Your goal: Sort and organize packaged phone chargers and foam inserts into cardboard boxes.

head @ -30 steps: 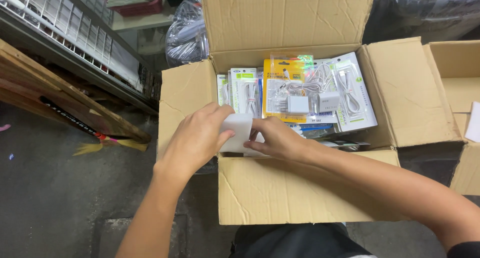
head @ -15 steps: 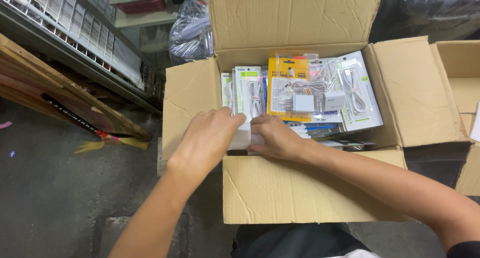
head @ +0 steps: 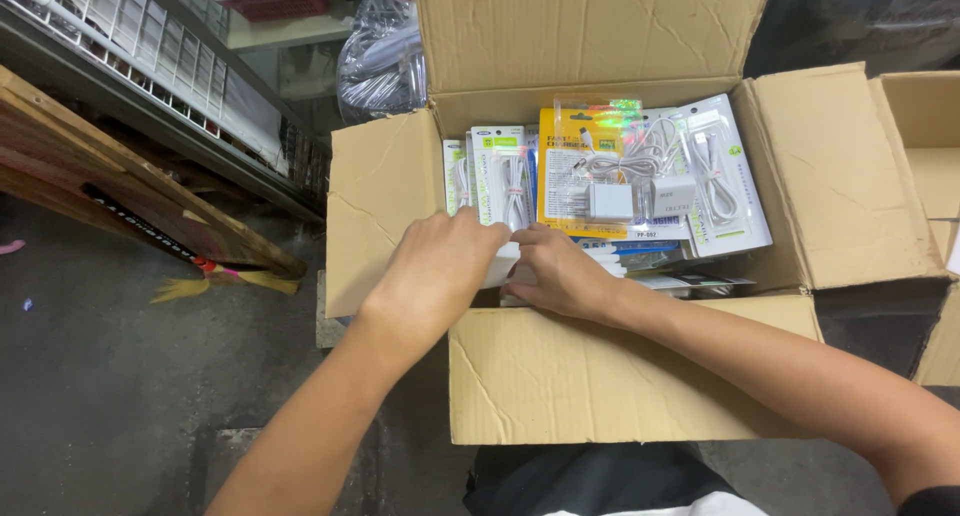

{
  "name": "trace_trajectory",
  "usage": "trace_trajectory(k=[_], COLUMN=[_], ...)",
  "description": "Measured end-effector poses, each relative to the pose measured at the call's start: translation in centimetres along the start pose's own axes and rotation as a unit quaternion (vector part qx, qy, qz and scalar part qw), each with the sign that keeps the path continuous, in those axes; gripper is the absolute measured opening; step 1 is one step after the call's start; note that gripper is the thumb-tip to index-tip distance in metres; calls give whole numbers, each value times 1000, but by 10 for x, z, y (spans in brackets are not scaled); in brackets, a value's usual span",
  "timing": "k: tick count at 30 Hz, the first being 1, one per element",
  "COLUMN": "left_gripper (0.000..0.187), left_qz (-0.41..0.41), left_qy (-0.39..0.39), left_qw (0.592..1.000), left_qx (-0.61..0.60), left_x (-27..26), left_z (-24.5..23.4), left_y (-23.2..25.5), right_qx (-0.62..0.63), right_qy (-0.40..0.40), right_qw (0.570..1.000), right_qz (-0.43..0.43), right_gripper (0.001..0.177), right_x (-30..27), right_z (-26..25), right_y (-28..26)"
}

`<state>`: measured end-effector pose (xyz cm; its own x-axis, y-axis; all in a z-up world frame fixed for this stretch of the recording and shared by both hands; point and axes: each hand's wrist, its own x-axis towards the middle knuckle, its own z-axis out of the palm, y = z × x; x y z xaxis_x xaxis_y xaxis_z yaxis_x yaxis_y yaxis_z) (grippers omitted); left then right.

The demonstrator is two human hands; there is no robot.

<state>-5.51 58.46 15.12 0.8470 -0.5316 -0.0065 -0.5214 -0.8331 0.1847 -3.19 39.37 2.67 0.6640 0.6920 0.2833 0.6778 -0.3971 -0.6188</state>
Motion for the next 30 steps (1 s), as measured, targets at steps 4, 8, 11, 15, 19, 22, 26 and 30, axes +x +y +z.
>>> trace_trajectory(k=[4, 8, 11, 15, 19, 22, 26, 30], left_gripper=[20, 20, 21, 25, 28, 28, 30, 36], left_qz=[0, -12, -23, -40, -48, -72, -74, -61], left_qy=[14, 35, 53, 65, 46, -5, -23, 1], left_qw=[1000, 999, 997, 997, 996, 993, 993, 994], left_qx=[11, 34, 52, 32, -63, -92, -85, -87], left_x=[-1, 1, -1, -6, -11, -11, -11, -13], left_z=[3, 3, -1, -19, -35, -43, -37, -26], left_y=[-8, -6, -6, -8, -12, -10, -11, -20], right_qx=[21, 19, 18, 31, 13, -22, -33, -15], right_qy=[1, 9, 19, 29, 11, -2, 33, 55], right_qw=[1000, 1000, 999, 997, 996, 995, 995, 996], right_qz=[12, 14, 22, 58, 92, 102, 89, 72], right_gripper=[19, 22, 30, 46, 45, 36, 28, 29], right_x=[1, 1, 1, 5, 15, 18, 17, 14], right_z=[-2, -1, 2, 8, 14, 18, 26, 25], right_y=[-1, -1, -1, 1, 1, 1, 9, 9])
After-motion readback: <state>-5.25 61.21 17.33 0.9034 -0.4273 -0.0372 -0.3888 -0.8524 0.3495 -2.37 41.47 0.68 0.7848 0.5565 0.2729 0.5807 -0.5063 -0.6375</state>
